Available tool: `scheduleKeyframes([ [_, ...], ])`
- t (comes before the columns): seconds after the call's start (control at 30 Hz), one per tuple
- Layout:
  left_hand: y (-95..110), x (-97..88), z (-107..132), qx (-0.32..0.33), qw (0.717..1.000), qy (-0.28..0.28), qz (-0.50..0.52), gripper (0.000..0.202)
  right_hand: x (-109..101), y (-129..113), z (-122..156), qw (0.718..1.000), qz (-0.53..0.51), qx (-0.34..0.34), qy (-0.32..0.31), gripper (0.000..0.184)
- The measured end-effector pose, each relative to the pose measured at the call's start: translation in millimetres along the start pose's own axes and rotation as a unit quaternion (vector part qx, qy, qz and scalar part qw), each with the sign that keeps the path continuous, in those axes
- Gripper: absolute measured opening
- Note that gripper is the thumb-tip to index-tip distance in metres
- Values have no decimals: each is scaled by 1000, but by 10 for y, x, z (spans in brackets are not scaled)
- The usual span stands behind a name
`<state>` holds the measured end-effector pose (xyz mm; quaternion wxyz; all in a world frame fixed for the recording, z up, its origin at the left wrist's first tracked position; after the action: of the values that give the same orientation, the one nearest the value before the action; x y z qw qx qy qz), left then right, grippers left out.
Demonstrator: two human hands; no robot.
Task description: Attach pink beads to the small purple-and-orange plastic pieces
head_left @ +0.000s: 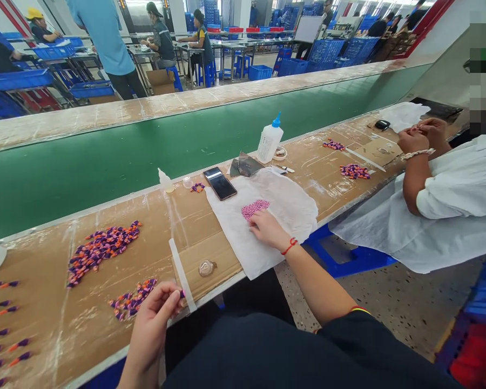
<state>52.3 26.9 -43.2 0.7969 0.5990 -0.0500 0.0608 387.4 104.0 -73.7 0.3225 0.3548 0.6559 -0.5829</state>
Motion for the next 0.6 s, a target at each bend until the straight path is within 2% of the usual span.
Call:
scheduleKeyframes([
  [0.1, 35, 70, -40, 2, 999, -25, -22, 36, -49, -60, 26, 998, -58, 13, 17, 27],
  [0.17, 85, 225, -66, 3, 998, -58, -34, 34, -89, -172, 84, 993, -117, 14, 23, 23],
  [0.23, 162, 465, -77, 6, 995, -96, -34, 30, -116, -375, 163, 981, -191, 3, 18, 21],
  [0.3, 253, 743, -76, 14, 991, -134, -18, 28, -142, -646, 249, 963, -267, -16, 13, 28],
  [0.4, 403, 1076, -64, 51, 984, -170, 12, 35, -195, -1039, 366, 935, -353, -38, 23, 37],
  [0.53, 497, 1184, -34, 98, 981, -161, 41, 35, -300, -1343, 477, 896, -433, -64, 71, 32],
  [0.6, 483, 1179, -13, 100, 980, -162, 51, 34, -366, -1402, 513, 894, -426, -81, 108, 25],
])
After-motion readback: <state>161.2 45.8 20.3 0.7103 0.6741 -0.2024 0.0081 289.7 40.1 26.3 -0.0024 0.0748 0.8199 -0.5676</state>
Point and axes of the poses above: each hand's wrist, its own z-axis away from the middle knuckle, its own x-axis out of the palm, y = z × x, the point moved 9 cm from there along -z, towards the middle knuckle, and after that the axes turned 8 degrees about z, right-handed, at the moved point
